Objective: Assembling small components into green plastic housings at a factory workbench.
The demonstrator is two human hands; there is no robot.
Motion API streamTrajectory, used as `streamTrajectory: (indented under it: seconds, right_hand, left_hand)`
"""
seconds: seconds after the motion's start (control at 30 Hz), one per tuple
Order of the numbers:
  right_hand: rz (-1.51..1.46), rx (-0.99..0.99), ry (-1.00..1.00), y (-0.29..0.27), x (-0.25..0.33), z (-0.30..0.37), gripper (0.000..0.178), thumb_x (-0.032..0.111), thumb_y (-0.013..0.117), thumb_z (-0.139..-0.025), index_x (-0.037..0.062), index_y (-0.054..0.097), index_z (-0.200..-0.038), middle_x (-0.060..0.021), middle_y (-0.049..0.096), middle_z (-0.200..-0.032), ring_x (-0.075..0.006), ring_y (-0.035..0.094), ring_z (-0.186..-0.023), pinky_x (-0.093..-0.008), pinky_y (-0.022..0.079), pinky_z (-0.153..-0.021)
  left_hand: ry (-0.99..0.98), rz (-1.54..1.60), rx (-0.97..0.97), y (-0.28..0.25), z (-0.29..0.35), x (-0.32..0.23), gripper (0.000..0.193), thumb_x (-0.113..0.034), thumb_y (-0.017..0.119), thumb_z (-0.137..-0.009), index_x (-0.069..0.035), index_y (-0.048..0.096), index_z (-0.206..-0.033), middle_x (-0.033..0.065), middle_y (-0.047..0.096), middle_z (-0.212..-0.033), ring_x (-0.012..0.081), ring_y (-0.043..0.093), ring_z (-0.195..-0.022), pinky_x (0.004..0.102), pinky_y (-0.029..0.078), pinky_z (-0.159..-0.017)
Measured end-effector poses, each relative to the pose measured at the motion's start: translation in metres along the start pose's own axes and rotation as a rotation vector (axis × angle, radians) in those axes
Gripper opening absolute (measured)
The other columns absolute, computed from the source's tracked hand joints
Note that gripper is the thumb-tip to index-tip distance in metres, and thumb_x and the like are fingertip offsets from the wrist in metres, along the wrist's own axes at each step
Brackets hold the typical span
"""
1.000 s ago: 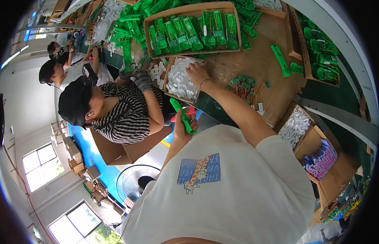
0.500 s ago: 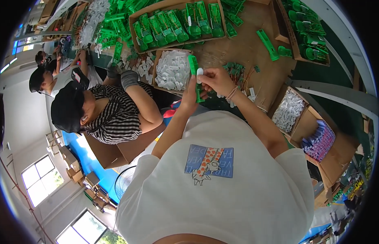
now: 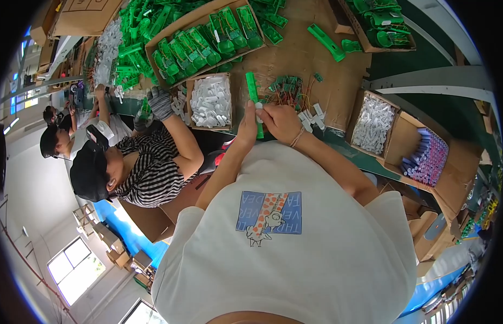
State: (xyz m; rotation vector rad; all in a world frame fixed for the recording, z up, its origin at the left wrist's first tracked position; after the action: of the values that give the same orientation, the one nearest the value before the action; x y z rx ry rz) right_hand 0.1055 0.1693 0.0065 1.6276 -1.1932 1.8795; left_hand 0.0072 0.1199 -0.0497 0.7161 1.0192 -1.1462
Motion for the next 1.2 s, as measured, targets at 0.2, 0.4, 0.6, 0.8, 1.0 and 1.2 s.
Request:
streamTrajectory:
  seconds: [0.2, 0.4, 0.6, 0.8, 1.0, 1.2]
  right_hand:
    - [-0.078, 0.014, 0.000, -0.014, -0.018, -0.002, 0.029, 0.023, 0.051, -0.095, 0.0022, 0.059, -0.077, -0.0162, 0.058, -0.066, -0.0313, 0.059, -0.057, -0.0408, 0.043, -0.052]
    - [0.147, -0.535, 0.416, -0.123, -0.202, -0.014, 0.019, 0.022, 0.058, -0.091, 0.0037, 0.064, -0.090, -0.0119, 0.063, -0.072, -0.0257, 0.062, -0.067, -0.0369, 0.048, -0.062]
    - [-0.493, -0.444, 0.303, -0.130, -0.183, -0.029, 0.024, 0.009, 0.065, -0.088, 0.0010, 0.058, -0.109, -0.0084, 0.067, -0.098, -0.0160, 0.063, -0.089, -0.0296, 0.050, -0.080]
    - [-0.524, 0.011, 0.011, -0.122, -0.033, -0.049, 0.036, -0.002, 0.059, -0.089, 0.0032, 0.056, -0.124, 0.0004, 0.061, -0.094, -0.0064, 0.056, -0.082, -0.0223, 0.047, -0.073]
    - [-0.168, 0.194, -0.131, -0.095, 0.085, -0.022, 0.062, -0.009, 0.062, -0.078, 0.0122, 0.049, -0.135, 0.0025, 0.043, -0.074, -0.0050, 0.039, -0.064, -0.0223, 0.036, -0.056]
    - [-0.291, 0.197, -0.142, -0.075, 0.093, -0.025, 0.056, -0.002, 0.063, -0.083, 0.0095, 0.047, -0.135, 0.0025, 0.040, -0.066, -0.0059, 0.039, -0.059, -0.0223, 0.037, -0.056]
  left_hand:
    - [-0.419, 0.574, 0.145, 0.038, 0.012, 0.013, 0.049, -0.053, 0.034, -0.100, -0.010, 0.053, -0.112, 0.0026, 0.053, -0.090, 0.0136, 0.051, -0.073, 0.0297, 0.045, -0.066]
    - [-0.153, 1.004, 0.302, 0.010, 0.000, -0.005, 0.054, -0.051, 0.037, -0.099, -0.009, 0.042, -0.133, 0.0030, 0.052, -0.099, 0.0144, 0.050, -0.078, 0.0299, 0.043, -0.070]
    - [-0.300, 0.807, -0.016, 0.013, 0.024, -0.019, 0.049, -0.046, 0.031, -0.102, -0.011, 0.042, -0.134, 0.0032, 0.053, -0.096, 0.0152, 0.047, -0.075, 0.0312, 0.041, -0.067]
    - [-0.129, 0.948, 0.185, 0.031, 0.014, -0.066, 0.048, -0.041, 0.046, -0.099, -0.004, 0.043, -0.130, 0.0017, 0.049, -0.091, 0.0109, 0.042, -0.066, 0.0272, 0.038, -0.062]
    - [0.299, 0.058, 0.015, 0.002, 0.025, -0.152, 0.053, -0.004, 0.071, -0.080, -0.001, 0.044, -0.126, 0.0039, 0.058, -0.093, 0.0102, 0.055, -0.079, 0.0244, 0.046, -0.067]
    - [0.437, -0.175, -0.098, -0.006, 0.043, -0.172, 0.050, -0.002, 0.074, -0.075, 0.000, 0.048, -0.118, 0.0032, 0.062, -0.088, 0.0105, 0.057, -0.077, 0.0232, 0.047, -0.067]
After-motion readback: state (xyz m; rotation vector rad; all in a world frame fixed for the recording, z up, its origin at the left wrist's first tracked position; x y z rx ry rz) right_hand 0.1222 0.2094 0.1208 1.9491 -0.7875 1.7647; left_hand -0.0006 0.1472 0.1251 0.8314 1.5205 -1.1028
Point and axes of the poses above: each hand's wrist, its own z-axis away from the middle knuckle, its own y-axis out of the palm, x = y × z, the point moved 9 cm from there along -z, towards the middle knuckle
